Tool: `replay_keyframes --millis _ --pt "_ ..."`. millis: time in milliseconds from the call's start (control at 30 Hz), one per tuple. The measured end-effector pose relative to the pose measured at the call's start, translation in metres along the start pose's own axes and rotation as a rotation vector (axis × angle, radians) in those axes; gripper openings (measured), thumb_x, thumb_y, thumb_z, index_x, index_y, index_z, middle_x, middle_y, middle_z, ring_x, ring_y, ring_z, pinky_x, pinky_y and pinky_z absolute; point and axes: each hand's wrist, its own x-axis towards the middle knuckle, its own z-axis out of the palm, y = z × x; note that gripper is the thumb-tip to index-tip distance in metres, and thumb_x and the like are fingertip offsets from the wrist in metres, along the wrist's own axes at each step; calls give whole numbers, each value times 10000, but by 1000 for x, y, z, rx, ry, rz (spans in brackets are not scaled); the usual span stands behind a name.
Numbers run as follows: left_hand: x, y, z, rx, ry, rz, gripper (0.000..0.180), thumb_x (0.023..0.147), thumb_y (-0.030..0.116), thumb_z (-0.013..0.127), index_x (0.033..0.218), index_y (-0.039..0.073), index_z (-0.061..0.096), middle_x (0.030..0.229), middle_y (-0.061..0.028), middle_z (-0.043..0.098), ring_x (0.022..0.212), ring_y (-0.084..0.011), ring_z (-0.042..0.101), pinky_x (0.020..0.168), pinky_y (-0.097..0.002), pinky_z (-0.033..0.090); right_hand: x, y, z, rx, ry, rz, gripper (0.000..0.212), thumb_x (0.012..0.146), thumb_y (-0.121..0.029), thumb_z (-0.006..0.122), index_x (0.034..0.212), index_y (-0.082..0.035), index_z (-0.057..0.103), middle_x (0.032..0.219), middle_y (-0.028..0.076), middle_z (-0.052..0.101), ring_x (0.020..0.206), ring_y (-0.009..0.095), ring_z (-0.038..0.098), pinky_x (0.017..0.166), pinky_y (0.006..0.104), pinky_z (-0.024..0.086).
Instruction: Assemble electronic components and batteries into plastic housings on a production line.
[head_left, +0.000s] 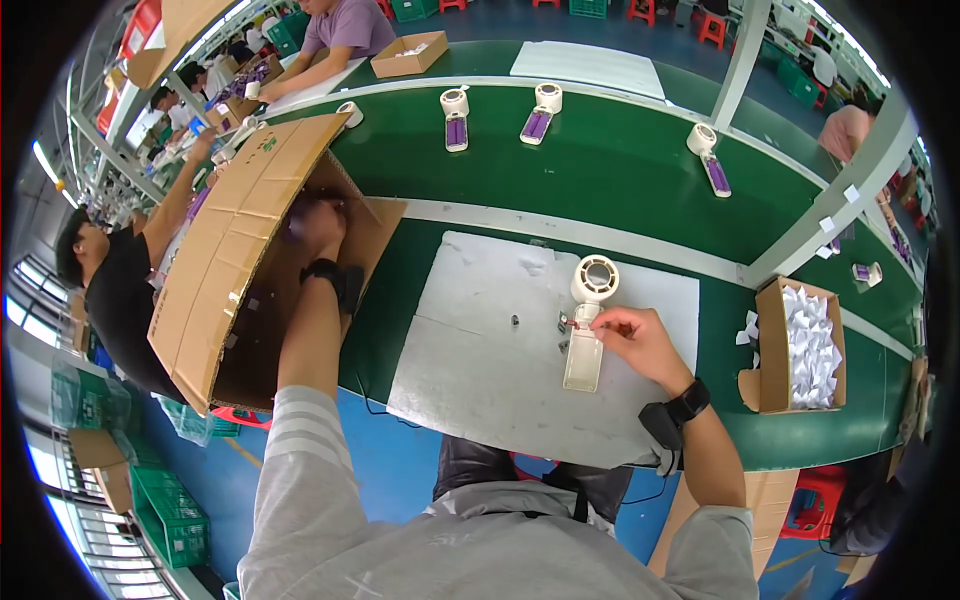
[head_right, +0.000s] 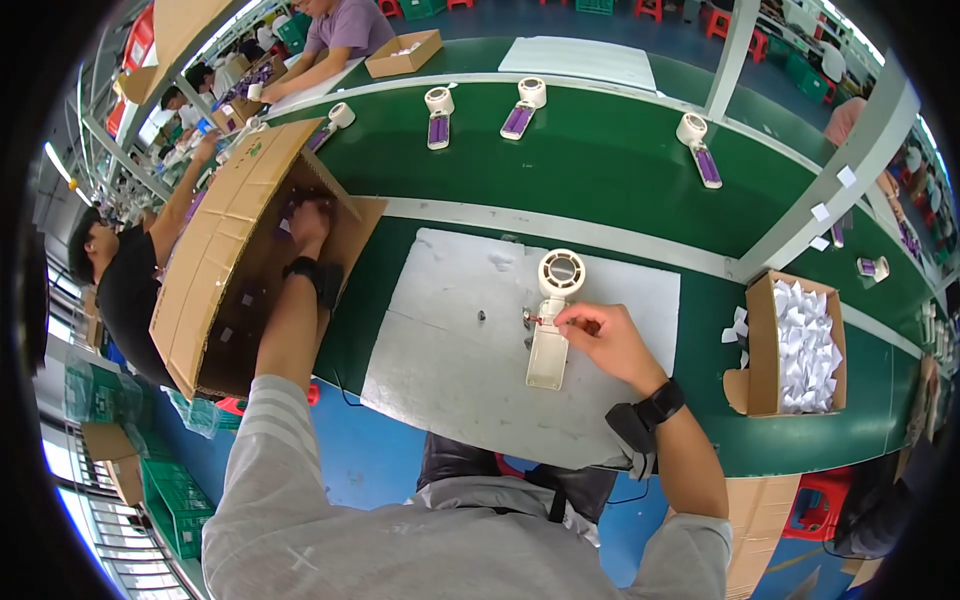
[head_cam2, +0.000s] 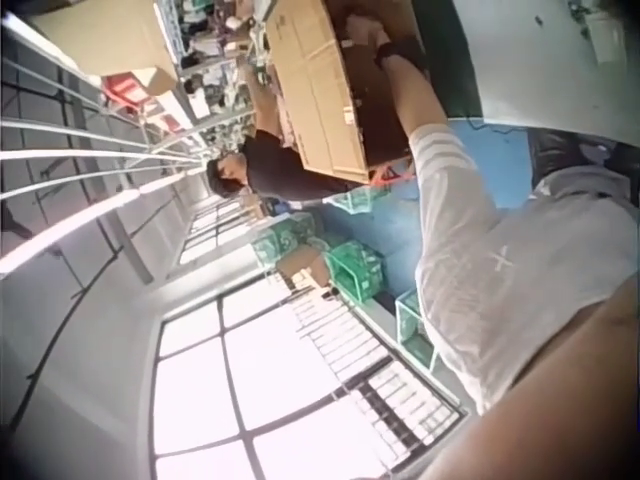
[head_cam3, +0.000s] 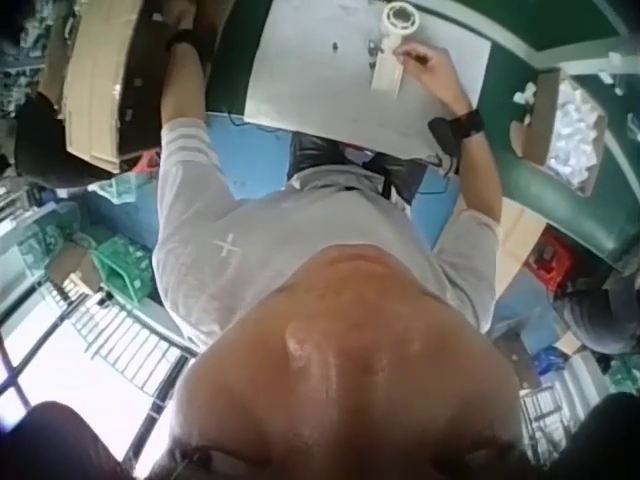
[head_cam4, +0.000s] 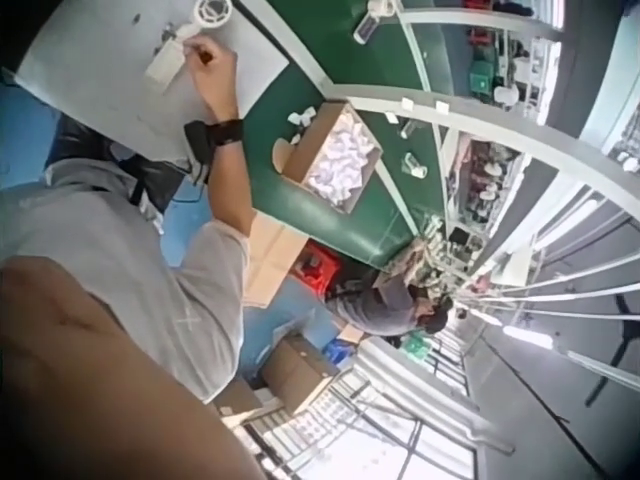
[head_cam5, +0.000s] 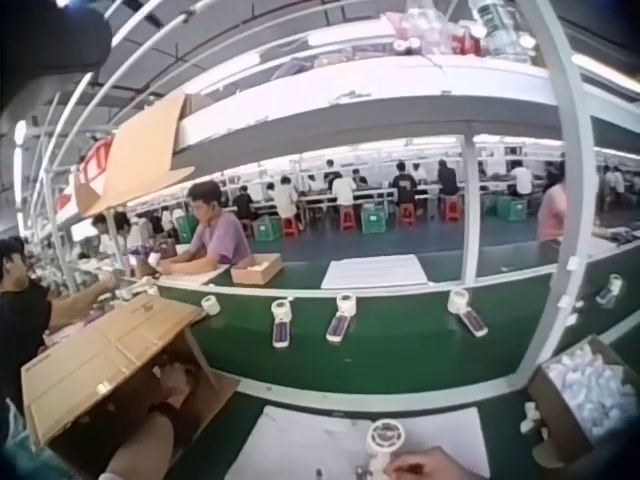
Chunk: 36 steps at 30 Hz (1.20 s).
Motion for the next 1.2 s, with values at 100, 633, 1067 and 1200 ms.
replay_keyframes --millis 100,633,1067,1200 --pt "-18 11 -25 -412 203 -112 265 860 255 637 1063 109 721 920 -136 712 828 -215 674 781 -369 520 0 0 -1 -2 27 -16 100 892 -52 643 978 -12 673 596 -47 494 555 28 390 502 217 318" --pt "-222 276 -175 -1637 -816 423 184 938 24 569 1091 -25 659 852 -89 699 687 -126 649 641 -233 514 1 -14 10 -321 529 -633 566 719 -105 795 1210 -54 519 1054 86 527 810 163 525 647 287 452" --pt "-216 272 -103 -966 -924 704 309 716 109 822 901 46 581 822 -12 581 748 -136 537 683 -288 455 0 -10 5 -106 399 -104 250 803 -113 714 923 -22 514 737 47 470 656 106 433 576 272 383" --pt "-211 276 -90 -1078 -1050 698 309 714 99 827 873 49 567 795 12 552 702 -112 499 650 -262 434 -2 -11 8 -155 377 -71 228 789 -80 725 881 -25 524 745 64 496 644 126 453 574 276 388"
